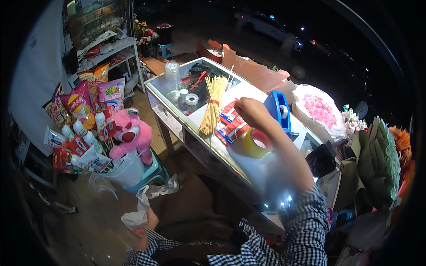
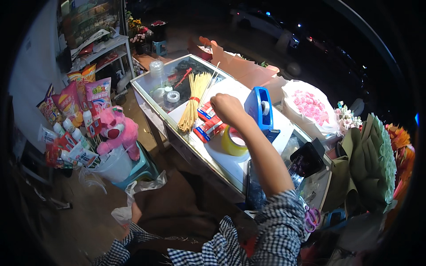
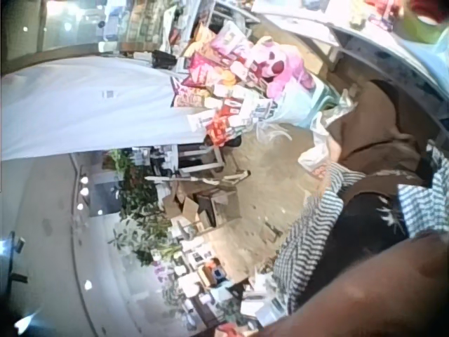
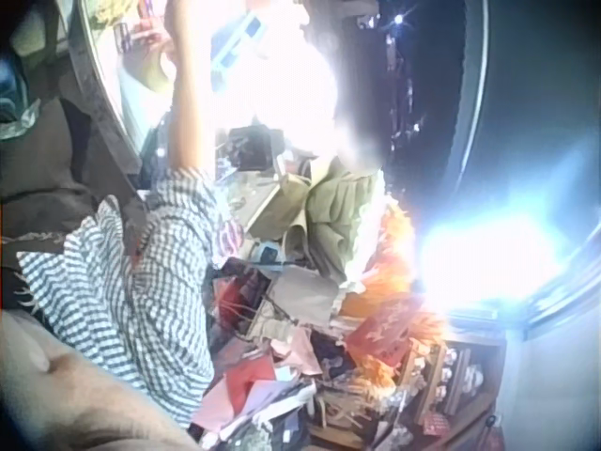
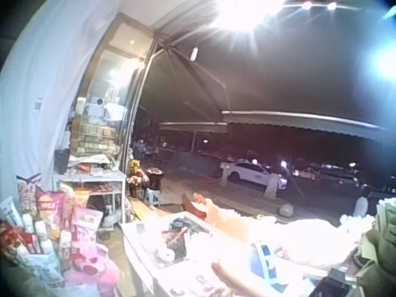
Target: The person inserts wooden skewers into small snack packets, secures them with tape, and trims the excess skewer with scissors. The finished skewers are placed into a container on the left side of the counter.
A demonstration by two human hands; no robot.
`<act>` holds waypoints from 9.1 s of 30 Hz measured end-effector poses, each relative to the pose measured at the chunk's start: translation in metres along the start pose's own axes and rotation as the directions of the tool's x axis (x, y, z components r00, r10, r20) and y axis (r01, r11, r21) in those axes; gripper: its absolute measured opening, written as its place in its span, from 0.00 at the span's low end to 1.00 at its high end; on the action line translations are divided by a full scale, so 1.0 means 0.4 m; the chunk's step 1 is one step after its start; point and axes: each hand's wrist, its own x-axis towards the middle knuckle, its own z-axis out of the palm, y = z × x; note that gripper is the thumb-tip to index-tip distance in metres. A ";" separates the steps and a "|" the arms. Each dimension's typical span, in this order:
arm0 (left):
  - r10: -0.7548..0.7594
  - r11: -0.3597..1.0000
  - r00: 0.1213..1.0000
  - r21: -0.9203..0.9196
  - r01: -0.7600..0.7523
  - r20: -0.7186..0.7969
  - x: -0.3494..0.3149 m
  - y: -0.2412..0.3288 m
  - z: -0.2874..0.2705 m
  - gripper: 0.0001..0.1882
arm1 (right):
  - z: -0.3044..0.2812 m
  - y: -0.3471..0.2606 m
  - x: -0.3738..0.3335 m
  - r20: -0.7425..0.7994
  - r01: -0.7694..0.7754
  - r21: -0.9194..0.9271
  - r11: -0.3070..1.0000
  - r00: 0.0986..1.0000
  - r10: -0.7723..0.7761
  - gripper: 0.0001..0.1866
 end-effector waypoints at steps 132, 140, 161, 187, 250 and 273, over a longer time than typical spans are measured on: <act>0.608 0.324 0.683 0.660 -0.678 0.405 0.326 0.836 0.194 0.15 | -0.067 -0.082 -0.394 -0.655 -0.359 0.422 0.832 0.514 0.554 0.09; 0.549 -0.077 0.477 0.609 -0.789 0.687 0.408 0.816 0.266 0.17 | -0.036 0.086 -0.316 -0.173 -0.799 0.227 0.557 0.529 0.831 0.16; 0.499 0.282 0.519 0.436 -0.855 0.694 0.303 0.858 0.397 0.39 | -0.041 0.133 -0.301 -0.229 -0.051 0.962 0.267 0.378 0.897 0.19; 0.696 -0.072 0.273 0.442 -0.894 0.664 0.284 0.852 0.255 0.16 | -0.063 -0.038 -0.476 -0.364 -0.785 0.207 0.584 0.492 0.791 0.07; 0.093 0.814 0.808 -0.511 0.275 0.582 0.209 0.695 0.243 0.19 | 0.061 -0.406 -0.480 -0.105 -0.222 0.900 0.375 0.724 0.682 0.07; 0.753 0.524 0.558 0.195 -0.829 0.348 0.140 0.764 0.233 0.24 | 0.023 -0.402 -0.476 -0.194 -0.264 0.817 0.512 0.711 0.676 0.07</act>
